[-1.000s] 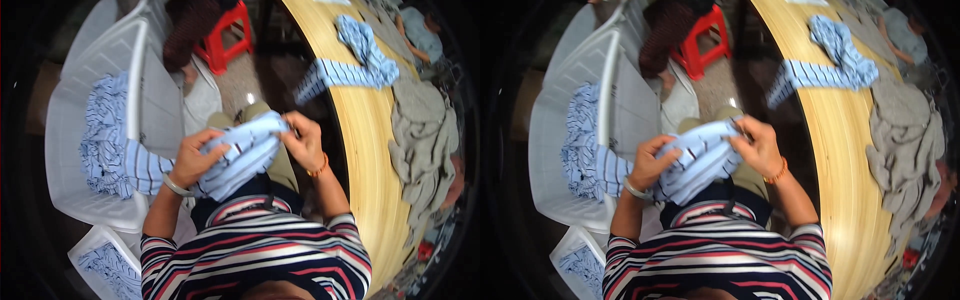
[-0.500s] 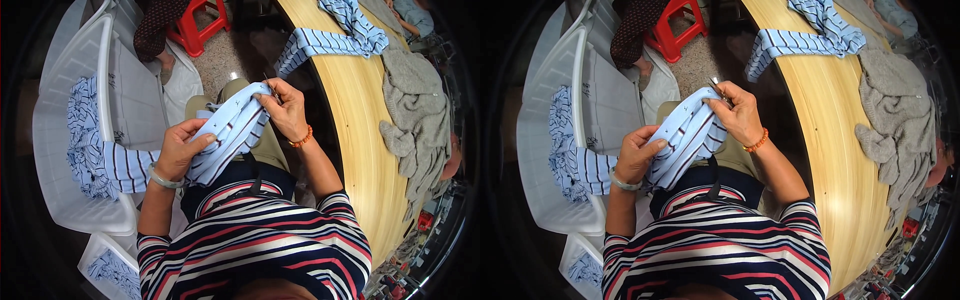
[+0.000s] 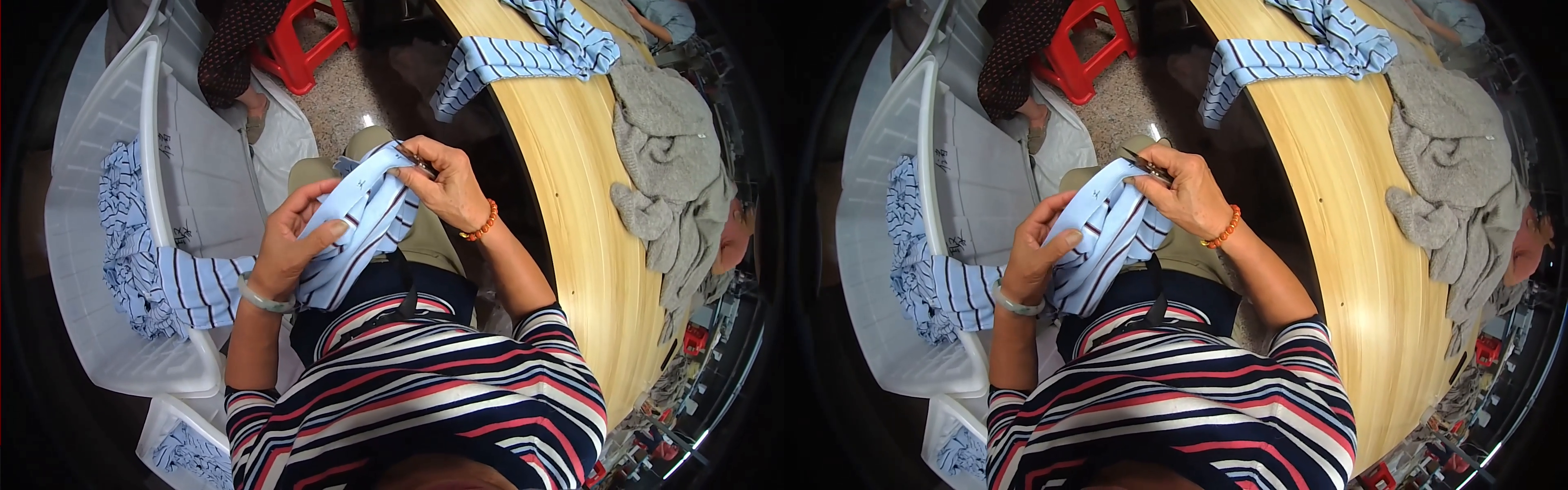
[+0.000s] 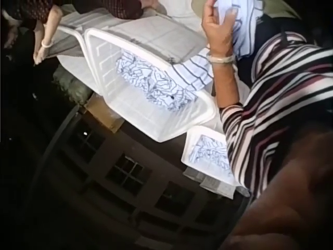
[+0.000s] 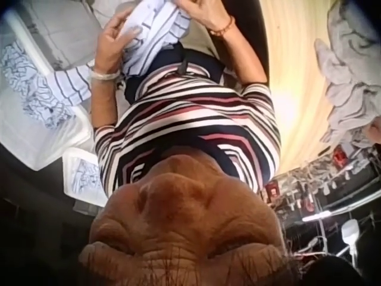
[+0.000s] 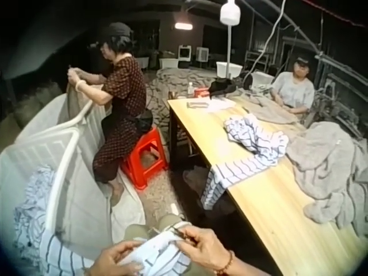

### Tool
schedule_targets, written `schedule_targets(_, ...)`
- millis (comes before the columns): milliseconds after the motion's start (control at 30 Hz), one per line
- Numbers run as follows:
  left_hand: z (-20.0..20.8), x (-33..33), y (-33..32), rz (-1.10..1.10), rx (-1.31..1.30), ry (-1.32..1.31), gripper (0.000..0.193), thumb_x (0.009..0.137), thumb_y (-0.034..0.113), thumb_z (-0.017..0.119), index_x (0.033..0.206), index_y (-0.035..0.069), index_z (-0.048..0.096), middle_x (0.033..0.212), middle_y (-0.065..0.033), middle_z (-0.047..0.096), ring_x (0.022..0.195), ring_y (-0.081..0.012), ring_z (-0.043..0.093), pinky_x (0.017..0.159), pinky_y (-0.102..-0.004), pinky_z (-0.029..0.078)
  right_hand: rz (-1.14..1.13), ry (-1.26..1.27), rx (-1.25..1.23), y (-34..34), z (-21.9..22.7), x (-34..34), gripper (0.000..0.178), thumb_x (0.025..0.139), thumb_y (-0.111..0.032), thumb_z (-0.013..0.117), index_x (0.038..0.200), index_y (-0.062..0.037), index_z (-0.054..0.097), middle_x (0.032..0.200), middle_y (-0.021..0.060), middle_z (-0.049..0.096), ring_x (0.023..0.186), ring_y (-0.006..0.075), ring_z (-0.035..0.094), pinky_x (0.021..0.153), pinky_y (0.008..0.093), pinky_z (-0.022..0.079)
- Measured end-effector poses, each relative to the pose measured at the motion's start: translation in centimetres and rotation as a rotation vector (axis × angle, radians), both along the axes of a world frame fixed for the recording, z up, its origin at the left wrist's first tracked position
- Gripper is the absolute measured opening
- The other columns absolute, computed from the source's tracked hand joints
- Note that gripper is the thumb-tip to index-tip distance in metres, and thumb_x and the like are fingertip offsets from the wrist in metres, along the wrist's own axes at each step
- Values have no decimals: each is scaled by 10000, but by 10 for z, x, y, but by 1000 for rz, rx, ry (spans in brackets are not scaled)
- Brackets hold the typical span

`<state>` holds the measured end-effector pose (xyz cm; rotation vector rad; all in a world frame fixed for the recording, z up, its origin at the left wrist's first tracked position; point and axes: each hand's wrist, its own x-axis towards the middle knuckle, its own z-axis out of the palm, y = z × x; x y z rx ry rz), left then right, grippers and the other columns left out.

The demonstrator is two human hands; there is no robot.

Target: Inspecting garments and using a small clipper tool to remove loose threads or imperfections.

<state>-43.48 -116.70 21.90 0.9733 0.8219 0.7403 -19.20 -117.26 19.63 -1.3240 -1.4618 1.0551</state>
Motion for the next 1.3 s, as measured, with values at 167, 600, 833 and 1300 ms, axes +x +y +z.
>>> schedule_targets(167, -11, 10, 10, -124, 5, 40, 386, 925, 106, 650, 1268, -48, 566, 1065, -78, 664, 957, -99, 614, 858, -234, 483, 78, -14, -40, 1, 5, 5, 173, 869, -95, 682, 994, 18, 645, 750, -19, 554, 671, 29, 467, 597, 200, 396)
schedule_targets(600, -15, 15, 1, 49, -219, -146, 248, 960, 137, 612, 1147, -24, 631, 969, -47, 687, 829, -76, 640, 763, -213, 514, 193, -84, 240, -18, 7, 6, 402, 872, -78, 666, 1262, -1, 613, 811, 75, 568, 712, 140, 521, 635, 258, 427)
schedule_targets(833, -12, 17, -2, 71, -229, -155, 250, 960, 131, 609, 1150, -30, 629, 981, -59, 687, 841, -82, 644, 780, -219, 518, 212, -110, 266, -19, 11, -2, 404, 841, -100, 717, 1227, -3, 646, 733, 69, 545, 665, 148, 509, 581, 271, 400)
schedule_targets(1300, -13, 21, -6, 69, -180, -144, 246, 965, 111, 596, 1158, -37, 627, 1011, -73, 689, 874, -93, 649, 807, -228, 519, 161, -157, 329, -19, 11, -10, 355, 828, -88, 718, 1171, -8, 679, 682, 63, 552, 600, 145, 517, 551, 274, 406)
